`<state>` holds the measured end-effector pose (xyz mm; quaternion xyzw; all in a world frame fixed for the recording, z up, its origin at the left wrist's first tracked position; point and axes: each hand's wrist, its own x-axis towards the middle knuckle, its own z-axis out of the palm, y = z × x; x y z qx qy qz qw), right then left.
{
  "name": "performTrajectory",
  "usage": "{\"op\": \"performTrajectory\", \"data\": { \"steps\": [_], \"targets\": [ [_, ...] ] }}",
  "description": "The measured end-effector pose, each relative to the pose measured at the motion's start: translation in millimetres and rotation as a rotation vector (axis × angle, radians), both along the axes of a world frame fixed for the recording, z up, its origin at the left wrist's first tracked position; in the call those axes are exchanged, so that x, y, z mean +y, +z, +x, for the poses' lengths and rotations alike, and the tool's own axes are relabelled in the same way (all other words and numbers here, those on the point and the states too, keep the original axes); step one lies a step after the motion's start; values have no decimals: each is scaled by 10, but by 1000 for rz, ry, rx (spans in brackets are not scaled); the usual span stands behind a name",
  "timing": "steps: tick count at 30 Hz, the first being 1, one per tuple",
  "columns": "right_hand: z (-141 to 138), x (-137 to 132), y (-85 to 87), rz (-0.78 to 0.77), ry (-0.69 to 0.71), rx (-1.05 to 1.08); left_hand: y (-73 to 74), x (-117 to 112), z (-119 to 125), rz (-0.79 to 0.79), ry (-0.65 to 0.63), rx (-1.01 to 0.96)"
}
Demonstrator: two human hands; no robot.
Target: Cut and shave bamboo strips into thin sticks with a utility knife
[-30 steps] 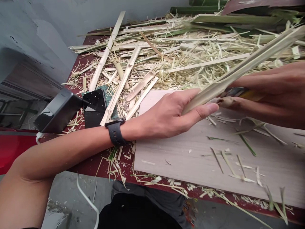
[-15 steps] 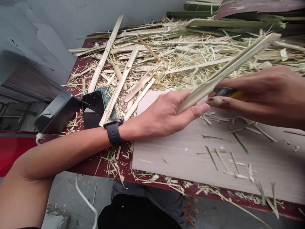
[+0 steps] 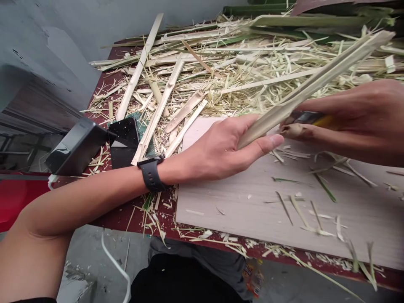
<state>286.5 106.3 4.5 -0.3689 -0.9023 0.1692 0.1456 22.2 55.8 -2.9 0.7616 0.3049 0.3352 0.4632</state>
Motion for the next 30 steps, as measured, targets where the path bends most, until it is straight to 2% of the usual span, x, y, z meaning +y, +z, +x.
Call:
{"op": "performTrajectory", "data": {
  "steps": [21, 25, 30],
  "targets": [
    [-49, -52, 69, -25, -19, 3, 10, 9, 0, -15, -13, 10],
    [-44, -67, 97, -43, -34, -47, 10, 8, 3, -19, -20, -16],
    [-35, -50, 69, -17, -30, -19, 5, 11, 5, -40, -17, -6]
  ]
}}
